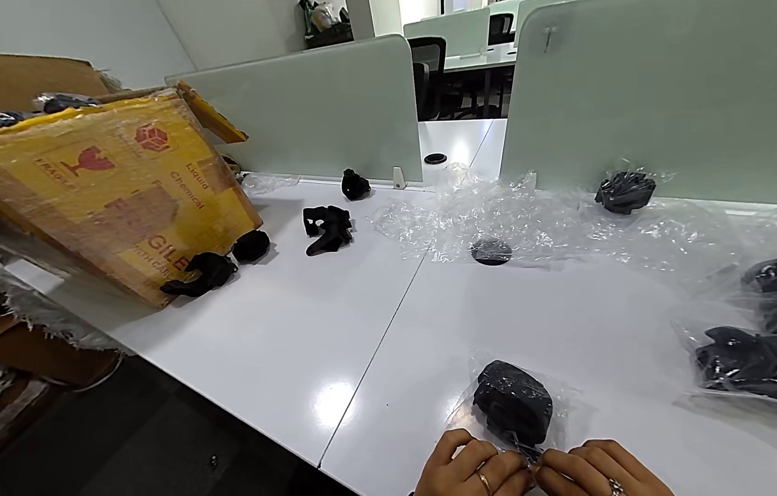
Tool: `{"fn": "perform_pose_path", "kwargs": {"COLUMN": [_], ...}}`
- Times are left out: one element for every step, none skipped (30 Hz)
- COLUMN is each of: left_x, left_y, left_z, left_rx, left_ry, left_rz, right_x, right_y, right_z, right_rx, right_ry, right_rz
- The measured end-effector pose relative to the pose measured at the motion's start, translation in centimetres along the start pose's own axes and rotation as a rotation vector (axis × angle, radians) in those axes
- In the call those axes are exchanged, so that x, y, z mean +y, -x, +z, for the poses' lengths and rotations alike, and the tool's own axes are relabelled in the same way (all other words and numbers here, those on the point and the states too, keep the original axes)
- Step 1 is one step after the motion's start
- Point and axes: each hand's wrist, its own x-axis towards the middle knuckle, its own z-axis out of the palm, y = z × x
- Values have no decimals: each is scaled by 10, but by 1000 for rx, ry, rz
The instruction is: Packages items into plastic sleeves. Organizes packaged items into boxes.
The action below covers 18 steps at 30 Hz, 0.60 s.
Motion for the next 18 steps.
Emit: {"fn": "perform_pose_path", "kwargs": {"left_x": [0,0,-1,-1,-1,0,0,0,0,0,0,0,0,0,1,1,1,1], "left_y": [0,0,0,0,0,1,0,0,0,0,-1,-1,-2,-2,-2,-2,-2,-2], "left_z": [0,0,0,0,0,0,0,0,0,0,0,-1,-1,-1,-1,-1,-1,-1], "left_rx": [-1,-2,-3,-4,-6,-8,-10,-14,-21,-29,-41,-50,-58,-64,-67,-69,-73,-75], "left_ry": [0,1,0,3,5,8,9,10,12,12,12,12,13,13,13,15,16,20], "left_rz": [3,5,8,10,11,12,15,17,20,21,19,16,13,13,15,18,21,24], "right_x": [0,0,-1,-1,-1,-1,-1,-2,-2,-2,-3,-3,-4,-4,-4,-4,-5,-5], "right_y": [0,0,0,0,0,0,0,0,0,0,0,0,0,0,-1,-1,-2,-2], "right_z": [0,0,0,0,0,0,0,0,0,0,0,0,-1,-1,-1,-2,-2,-2], "right_rx": [0,-1,-3,-4,-4,-1,0,0,-2,-4,-7,-10,-16,-19,-22,-26,-29,-31], "right_ry": [1,5,9,11,13,13,14,17,19,24,31,41,50,57,64,70,78,86], "right_rz": [1,3,5,5,5,4,1,-4,-9,-15,-21,-25,-32,-40,-48,-57,-64,-68]}}
